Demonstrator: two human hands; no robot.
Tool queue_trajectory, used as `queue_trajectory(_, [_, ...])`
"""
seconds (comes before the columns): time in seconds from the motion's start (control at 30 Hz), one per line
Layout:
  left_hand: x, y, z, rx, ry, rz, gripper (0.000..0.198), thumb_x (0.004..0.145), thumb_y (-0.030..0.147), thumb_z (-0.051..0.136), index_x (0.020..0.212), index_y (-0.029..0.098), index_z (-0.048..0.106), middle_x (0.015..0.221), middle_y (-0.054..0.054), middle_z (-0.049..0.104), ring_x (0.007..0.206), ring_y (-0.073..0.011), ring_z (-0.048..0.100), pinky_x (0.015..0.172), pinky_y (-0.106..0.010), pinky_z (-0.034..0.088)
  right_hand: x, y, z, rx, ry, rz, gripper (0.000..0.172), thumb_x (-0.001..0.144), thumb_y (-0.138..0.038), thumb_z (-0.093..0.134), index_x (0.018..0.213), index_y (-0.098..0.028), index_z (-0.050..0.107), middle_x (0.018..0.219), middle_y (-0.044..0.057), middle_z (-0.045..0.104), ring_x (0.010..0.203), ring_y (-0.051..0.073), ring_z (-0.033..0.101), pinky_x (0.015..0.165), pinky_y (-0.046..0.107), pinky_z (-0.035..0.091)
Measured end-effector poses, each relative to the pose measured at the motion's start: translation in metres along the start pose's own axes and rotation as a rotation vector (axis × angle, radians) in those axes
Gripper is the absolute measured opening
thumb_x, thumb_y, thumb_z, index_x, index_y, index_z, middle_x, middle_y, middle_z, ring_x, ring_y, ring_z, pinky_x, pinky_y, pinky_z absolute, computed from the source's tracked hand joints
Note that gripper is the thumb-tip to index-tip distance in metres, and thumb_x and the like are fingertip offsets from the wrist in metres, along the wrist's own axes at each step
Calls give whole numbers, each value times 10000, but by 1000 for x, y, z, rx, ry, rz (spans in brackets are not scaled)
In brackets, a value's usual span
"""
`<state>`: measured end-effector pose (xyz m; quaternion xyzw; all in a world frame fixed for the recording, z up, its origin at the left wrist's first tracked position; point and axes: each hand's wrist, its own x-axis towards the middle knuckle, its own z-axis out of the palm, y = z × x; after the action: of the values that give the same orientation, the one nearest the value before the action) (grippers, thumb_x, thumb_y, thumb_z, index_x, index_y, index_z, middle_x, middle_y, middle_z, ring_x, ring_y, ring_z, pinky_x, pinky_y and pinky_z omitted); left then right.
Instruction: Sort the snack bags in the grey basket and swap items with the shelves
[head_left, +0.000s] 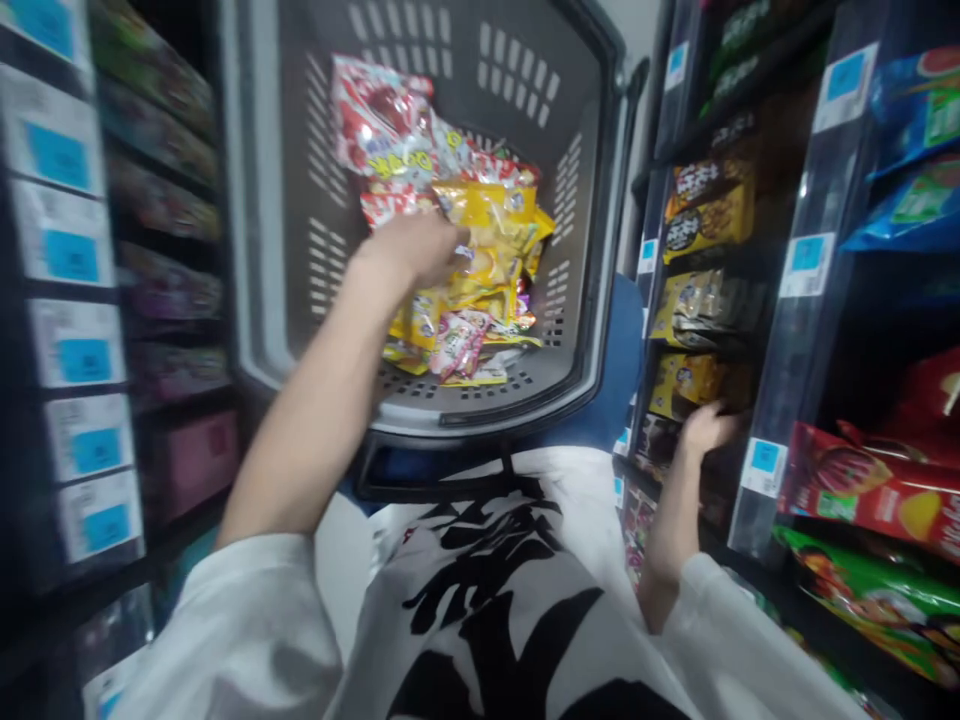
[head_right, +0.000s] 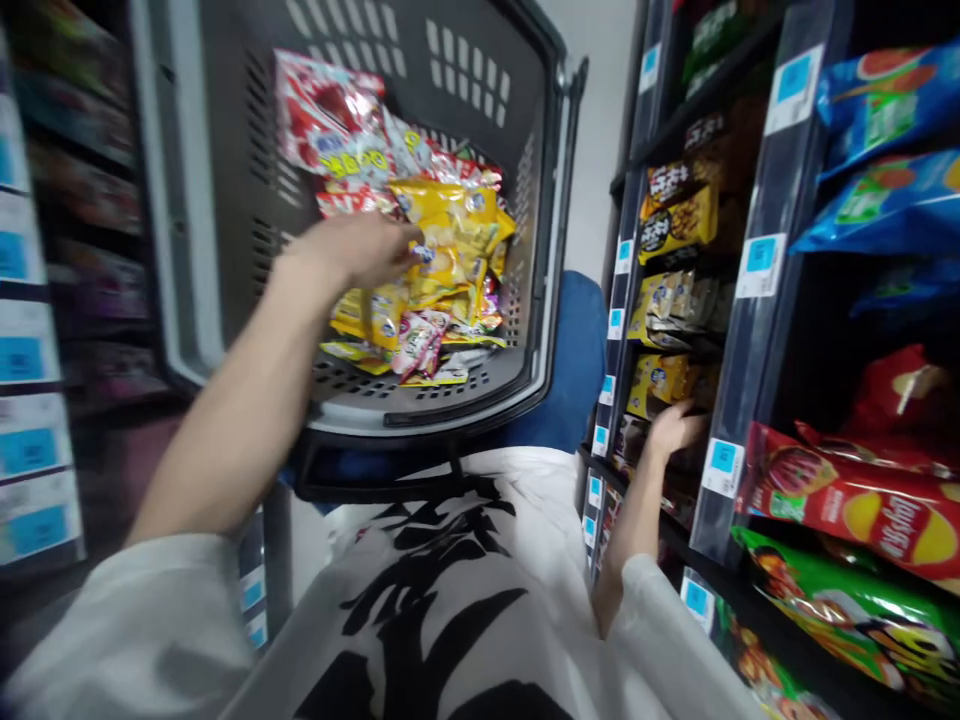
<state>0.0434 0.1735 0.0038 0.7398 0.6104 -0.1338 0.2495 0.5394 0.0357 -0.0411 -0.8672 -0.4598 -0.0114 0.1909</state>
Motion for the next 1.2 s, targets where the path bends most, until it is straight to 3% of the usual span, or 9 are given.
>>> queue_trajectory(0.1, [6,-1,13,4,41,91,297,1021,215,578,1287,104,650,1249,-151,639,1214,-309,622,1065,-461,517,-7,-21,11,89,126,-44,417,1025,-321,542,1343,-65,633,1465,237,565,1431,350,499,1238,603,342])
queue_trajectory(0.17, [10,2,23,1,71,141,345,989,218,642,1316,109,636,1376,-160,588,1277,-303,567,1110,-437,486,-14,-49,7,201,161,-163,387,1013,-334,499,1220,-71,693,1429,243,591,1401,326,533,1218,533,392])
queue_trajectory(0.33, [11,22,42,-3,125,190,628,893,293,771,1444,110,532,1530,-220,460,1371,-398,472,1073,-495,499,-45,-161,-15,678,130,-501,303,1062,-382,490,1047,-163,700,1166,163,700,1178,267,653,1084,481,499])
queue_trajectory(0.47, [10,32,45,-7,170,160,502,931,195,636,1417,112,538,1456,-250,490,1307,-409,518,944,-491,542,-83,-237,-24,730,-199,-756,243,1060,-360,527,1064,-207,716,1114,91,756,1108,222,697,1035,410,549])
queue_trajectory(0.63, [14,34,40,-58,248,170,436,907,78,544,1341,96,587,1403,-226,532,1289,-362,533,967,-432,524,-111,-268,-6,221,-908,-993,327,1037,-334,567,1279,-156,694,1272,183,725,1235,316,673,1086,469,523])
queue_trajectory(0.83, [19,23,29,-260,408,158,322,890,49,487,1162,101,653,1294,-209,589,1167,-316,580,1022,-441,490,-104,-272,8,206,-1090,-884,349,1014,-353,624,1294,-151,678,1290,207,721,1216,362,696,1084,476,506])
queue_trajectory(0.97, [19,8,15,-508,527,169,175,812,88,555,959,134,637,976,-112,636,926,-247,598,934,-398,502,-100,-273,15,401,-1078,-683,344,956,-406,714,1189,-153,694,1231,229,735,1217,403,689,1123,546,462])
queue_trajectory(1.07, [14,0,5,-747,618,208,153,766,170,576,917,174,557,857,-37,580,824,-189,558,830,-322,488,-100,-273,22,647,-1021,-477,501,854,-502,819,1216,-184,681,1218,199,748,1216,389,690,1164,559,429])
queue_trajectory(1.2, [2,-4,-1,-1033,640,308,224,744,320,555,878,218,407,843,1,471,726,-136,471,670,-244,407,-95,-276,27,1076,-968,-194,642,810,-691,768,1254,-241,659,1104,95,775,944,275,757,894,447,604])
